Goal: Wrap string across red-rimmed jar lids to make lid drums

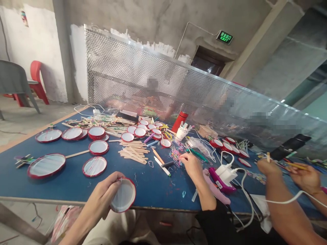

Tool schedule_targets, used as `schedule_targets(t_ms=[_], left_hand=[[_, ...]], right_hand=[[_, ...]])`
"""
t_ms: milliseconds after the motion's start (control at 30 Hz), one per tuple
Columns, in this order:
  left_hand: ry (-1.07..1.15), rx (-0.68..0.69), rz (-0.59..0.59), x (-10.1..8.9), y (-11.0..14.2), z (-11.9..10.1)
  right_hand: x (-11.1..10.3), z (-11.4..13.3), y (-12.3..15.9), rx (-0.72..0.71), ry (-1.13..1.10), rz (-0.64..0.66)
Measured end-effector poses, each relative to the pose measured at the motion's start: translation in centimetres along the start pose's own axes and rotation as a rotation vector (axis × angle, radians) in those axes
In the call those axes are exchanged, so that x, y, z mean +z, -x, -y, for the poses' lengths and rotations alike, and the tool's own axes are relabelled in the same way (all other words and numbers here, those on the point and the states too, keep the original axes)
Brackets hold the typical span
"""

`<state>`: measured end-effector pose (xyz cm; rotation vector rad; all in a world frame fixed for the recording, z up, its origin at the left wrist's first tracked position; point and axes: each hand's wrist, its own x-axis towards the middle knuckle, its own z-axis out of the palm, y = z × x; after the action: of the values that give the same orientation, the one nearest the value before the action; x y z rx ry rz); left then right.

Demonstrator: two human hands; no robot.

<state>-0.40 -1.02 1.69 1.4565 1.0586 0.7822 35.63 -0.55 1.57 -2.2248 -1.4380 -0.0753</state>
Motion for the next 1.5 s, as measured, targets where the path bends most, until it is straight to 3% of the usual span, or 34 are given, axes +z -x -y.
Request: schedule_targets(t_ms=[133, 300, 433, 567, 767, 833, 1067, 1233, 1500], left_hand=[[0.039, -0.07, -0.089, 0.4, -0.3, 0.2], [0.108, -0.073, -0.122, 0.5, 0.0, -0.2], [0.134, -0.028, -0.158, 0.7, 0.3, -0.2], [0.066, 0.001, -0.15, 1.1, 0.5, 0.0], [-0.046, 0.036, -0.101, 1.5, 0.4, 0.4], [-0.055, 0.018, -0.094, 1.4, 0.4, 0.5], [-0.181, 0.146, -0.06, 0.6, 0.8, 0.3], [-0.219, 0.122, -0.035, 0.4, 0.9, 0.0], [-0.195, 0.234, 0.032, 0.5, 0.5, 0.7]], right_hand=[[0.5, 1.3, 0.4, -0.043, -0.172, 0.067], [0.2, 3.4, 1.6, -0.081, -0.309, -0.005], [-0.2, 6.5, 5.0, -0.088, -0.428, 0.011], [1.2, 10.1, 8.3, -0.144, -0.576, 0.101], [4.3, 12.1, 9.1, -0.272, -0.402, -0.198], [4.5, 12.3, 9.3, -0.291, -0.469, -0.209], [5.0, 14.3, 11.6, -0.274, -0.699, 0.124], [5.0, 15.1, 12.2, -0.27, -0.787, 0.184], [4.2, 14.7, 12.4, -0.26, -0.878, 0.31]])
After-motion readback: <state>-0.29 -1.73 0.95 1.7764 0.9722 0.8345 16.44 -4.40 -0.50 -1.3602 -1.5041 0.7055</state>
